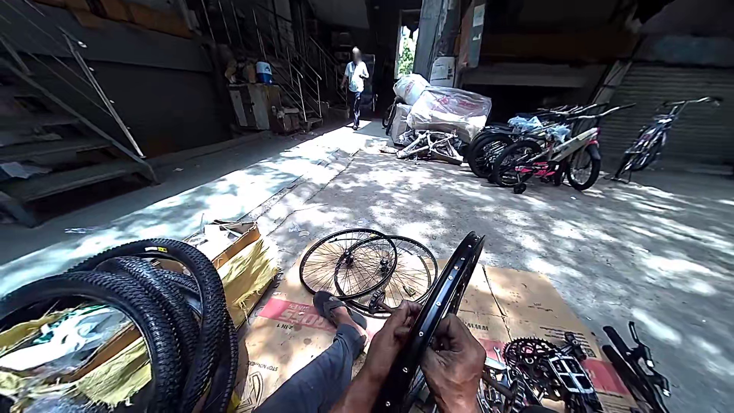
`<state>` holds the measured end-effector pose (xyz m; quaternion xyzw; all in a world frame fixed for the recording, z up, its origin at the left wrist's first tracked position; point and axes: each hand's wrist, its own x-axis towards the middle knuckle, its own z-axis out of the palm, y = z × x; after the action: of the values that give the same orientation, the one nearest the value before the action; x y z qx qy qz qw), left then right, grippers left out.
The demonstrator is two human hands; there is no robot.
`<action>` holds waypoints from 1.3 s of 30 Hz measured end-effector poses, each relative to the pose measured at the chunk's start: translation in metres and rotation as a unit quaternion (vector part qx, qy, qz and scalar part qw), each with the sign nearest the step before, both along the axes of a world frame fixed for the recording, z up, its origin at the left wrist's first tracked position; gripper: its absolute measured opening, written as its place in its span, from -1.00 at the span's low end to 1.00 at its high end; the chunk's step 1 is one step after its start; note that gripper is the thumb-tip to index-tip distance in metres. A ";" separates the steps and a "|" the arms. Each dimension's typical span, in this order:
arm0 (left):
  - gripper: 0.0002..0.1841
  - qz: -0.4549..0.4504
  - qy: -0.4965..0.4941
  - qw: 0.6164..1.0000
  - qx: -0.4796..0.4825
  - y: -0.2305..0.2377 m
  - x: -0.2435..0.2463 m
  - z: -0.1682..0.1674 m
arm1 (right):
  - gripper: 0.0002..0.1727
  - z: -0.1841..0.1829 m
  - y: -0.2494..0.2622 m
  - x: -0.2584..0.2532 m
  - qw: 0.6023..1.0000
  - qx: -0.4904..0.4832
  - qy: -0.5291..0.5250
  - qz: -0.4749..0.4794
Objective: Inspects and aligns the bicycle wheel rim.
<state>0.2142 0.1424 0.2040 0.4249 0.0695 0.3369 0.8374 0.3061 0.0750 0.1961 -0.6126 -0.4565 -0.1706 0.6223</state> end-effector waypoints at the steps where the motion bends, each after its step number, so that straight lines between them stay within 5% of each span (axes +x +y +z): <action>1: -0.51 -0.008 -0.013 1.000 0.012 0.003 -0.001 -0.003 | -0.73 0.001 0.002 -0.002 1.000 0.009 0.012 0.001; 6: -0.44 0.008 0.041 0.994 0.099 0.002 -0.023 -0.010 | -0.91 0.001 -0.020 0.015 0.991 -0.028 0.013 0.130; 10: -0.29 0.005 0.088 0.983 0.163 -0.002 -0.040 0.001 | -0.78 -0.001 -0.035 0.026 0.988 -0.100 0.012 0.120; 16: -0.32 -0.030 0.077 0.973 0.214 0.006 -0.026 0.030 | -0.86 -0.001 -0.051 0.025 0.937 -0.068 0.240 0.245; 19: -0.36 -0.058 0.077 0.972 0.215 0.017 -0.008 0.046 | -0.82 -0.021 -0.066 0.012 0.907 -0.048 0.358 0.215; 23: -0.44 -0.092 0.090 0.975 0.182 0.025 0.022 0.070 | -0.55 -0.071 -0.081 -0.004 0.798 -0.053 0.594 0.086; 26: -0.56 -0.118 0.077 0.977 0.158 0.029 0.038 0.073 | -0.57 -0.106 -0.080 0.005 0.682 -0.088 0.726 -0.016; 28: -0.63 -0.121 0.056 0.981 0.142 0.027 0.040 0.069 | -0.57 -0.130 -0.073 0.019 0.641 -0.119 0.755 -0.061; 32: -0.52 -0.128 -0.015 0.972 0.196 0.021 0.014 0.038 | -0.30 -0.174 -0.049 0.046 0.638 -0.153 0.749 -0.095; 35: -0.35 -0.136 -0.060 0.975 0.168 0.012 -0.037 -0.026 | -0.35 -0.211 -0.031 0.068 0.679 -0.171 0.709 -0.083; 37: -0.20 -0.115 0.035 0.988 0.101 0.001 -0.083 -0.075 | -0.43 -0.240 -0.027 0.083 0.712 -0.203 0.669 -0.061; 39: -0.34 -0.016 0.266 0.959 0.096 -0.020 -0.116 -0.110 | -0.48 -0.259 -0.028 0.089 0.723 -0.230 0.651 -0.034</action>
<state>0.0978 0.1229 0.0937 0.5788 0.2499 0.2034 0.7491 0.3953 0.0468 -0.0631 -0.7123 0.0562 0.3593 0.6003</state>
